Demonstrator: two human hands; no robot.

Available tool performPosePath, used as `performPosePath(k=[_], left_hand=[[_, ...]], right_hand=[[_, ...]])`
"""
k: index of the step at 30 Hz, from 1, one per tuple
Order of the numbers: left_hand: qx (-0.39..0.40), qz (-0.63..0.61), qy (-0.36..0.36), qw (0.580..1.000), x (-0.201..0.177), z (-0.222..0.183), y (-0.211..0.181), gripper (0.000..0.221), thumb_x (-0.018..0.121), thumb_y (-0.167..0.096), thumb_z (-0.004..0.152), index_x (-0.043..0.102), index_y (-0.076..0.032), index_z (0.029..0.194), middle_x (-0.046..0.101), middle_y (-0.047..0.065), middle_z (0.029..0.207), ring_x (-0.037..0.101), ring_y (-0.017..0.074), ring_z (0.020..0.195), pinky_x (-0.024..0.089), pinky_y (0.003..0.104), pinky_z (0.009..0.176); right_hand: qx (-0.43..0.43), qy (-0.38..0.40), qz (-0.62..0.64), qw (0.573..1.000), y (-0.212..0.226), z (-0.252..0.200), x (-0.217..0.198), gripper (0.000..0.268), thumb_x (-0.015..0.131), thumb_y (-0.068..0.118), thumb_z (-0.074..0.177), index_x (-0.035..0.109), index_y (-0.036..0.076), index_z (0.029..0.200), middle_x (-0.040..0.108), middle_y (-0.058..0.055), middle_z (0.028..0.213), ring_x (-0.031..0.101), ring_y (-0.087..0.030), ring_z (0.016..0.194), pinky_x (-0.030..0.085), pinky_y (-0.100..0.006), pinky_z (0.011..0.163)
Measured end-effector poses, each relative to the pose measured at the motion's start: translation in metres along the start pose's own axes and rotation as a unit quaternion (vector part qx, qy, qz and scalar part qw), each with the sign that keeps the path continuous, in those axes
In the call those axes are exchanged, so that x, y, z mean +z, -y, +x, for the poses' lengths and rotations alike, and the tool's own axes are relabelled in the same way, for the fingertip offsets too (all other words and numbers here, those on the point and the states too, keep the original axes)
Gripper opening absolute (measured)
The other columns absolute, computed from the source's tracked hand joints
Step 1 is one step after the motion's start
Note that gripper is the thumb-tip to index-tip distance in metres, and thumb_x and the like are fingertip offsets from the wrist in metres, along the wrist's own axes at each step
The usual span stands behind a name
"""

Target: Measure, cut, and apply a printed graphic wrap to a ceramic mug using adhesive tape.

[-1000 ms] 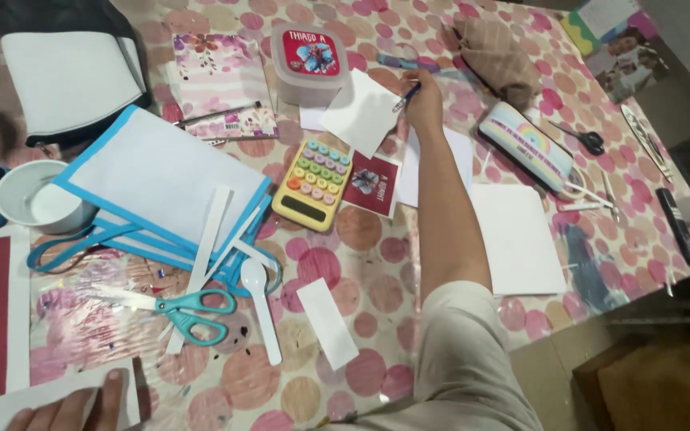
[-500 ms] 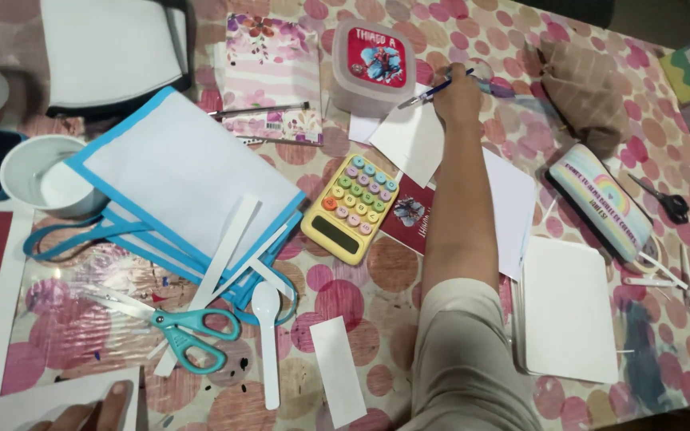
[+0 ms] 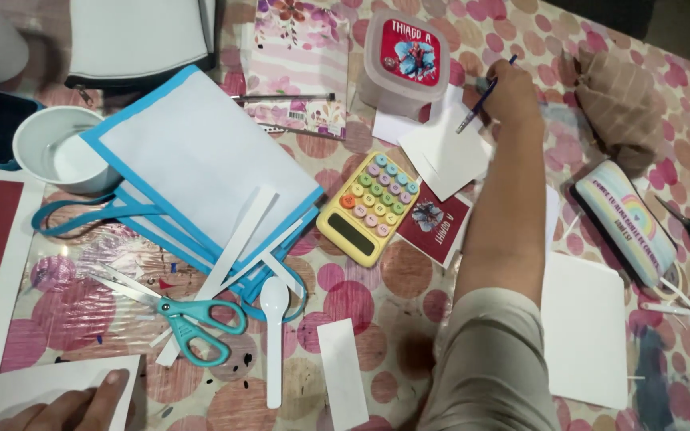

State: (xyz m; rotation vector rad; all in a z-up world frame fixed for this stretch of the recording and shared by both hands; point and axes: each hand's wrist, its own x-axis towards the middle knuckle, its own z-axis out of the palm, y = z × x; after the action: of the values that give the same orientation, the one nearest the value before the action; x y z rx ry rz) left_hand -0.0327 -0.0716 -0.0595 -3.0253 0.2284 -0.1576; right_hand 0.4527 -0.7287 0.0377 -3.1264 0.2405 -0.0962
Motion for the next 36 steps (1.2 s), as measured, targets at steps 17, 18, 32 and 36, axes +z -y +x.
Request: performPosePath(k=[17,18,32,36], left_hand=[[0.125,-0.062,-0.159,0.977,-0.058,0.027,0.001,0.069,0.062,-0.03,0.069,0.062,-0.025,0.137,0.067,0.003,0.117,0.065,0.0265,0.096,0.049,0.045,0.09],[0.144,-0.069,-0.18,0.971,-0.065,0.029,0.002,0.058,0.059,-0.023,0.076,0.064,-0.022,0.133,0.067,0.003,0.112,0.064,0.0248,0.091,0.048,0.043,0.086],[0.232,-0.149,-0.244,0.93,-0.017,0.017,0.026,0.025,0.061,-0.03,0.094,0.07,-0.016,0.112,0.072,0.007,0.116,0.069,0.0258,0.11,0.055,0.037,0.086],[0.24,-0.163,-0.237,0.927,-0.007,0.015,0.029,0.026,0.052,-0.023,0.097,0.066,-0.017,0.118,0.07,0.005,0.116,0.069,0.025,0.109,0.055,0.036,0.083]], right_hand=[[-0.239,-0.409,0.076,0.878,0.058,-0.177,-0.137,0.03,0.067,-0.014,0.102,0.061,-0.002,0.129,0.065,-0.019,0.11,0.063,-0.028,0.095,0.062,-0.033,0.078],[-0.278,-0.42,0.105,0.857,0.073,-0.207,-0.154,0.024,0.056,-0.007,0.109,0.057,-0.007,0.133,0.062,-0.025,0.113,0.064,-0.035,0.096,0.061,-0.042,0.077],[-0.541,-0.181,0.358,0.739,0.273,-0.562,-0.094,0.022,0.083,-0.007,0.074,0.075,-0.002,0.095,0.07,-0.023,0.082,0.062,-0.04,0.055,0.054,-0.046,0.049],[-0.607,-0.286,0.321,0.669,0.336,-0.593,-0.056,0.015,0.074,0.005,0.088,0.078,0.012,0.1,0.074,-0.02,0.102,0.066,-0.029,0.071,0.058,-0.04,0.063]])
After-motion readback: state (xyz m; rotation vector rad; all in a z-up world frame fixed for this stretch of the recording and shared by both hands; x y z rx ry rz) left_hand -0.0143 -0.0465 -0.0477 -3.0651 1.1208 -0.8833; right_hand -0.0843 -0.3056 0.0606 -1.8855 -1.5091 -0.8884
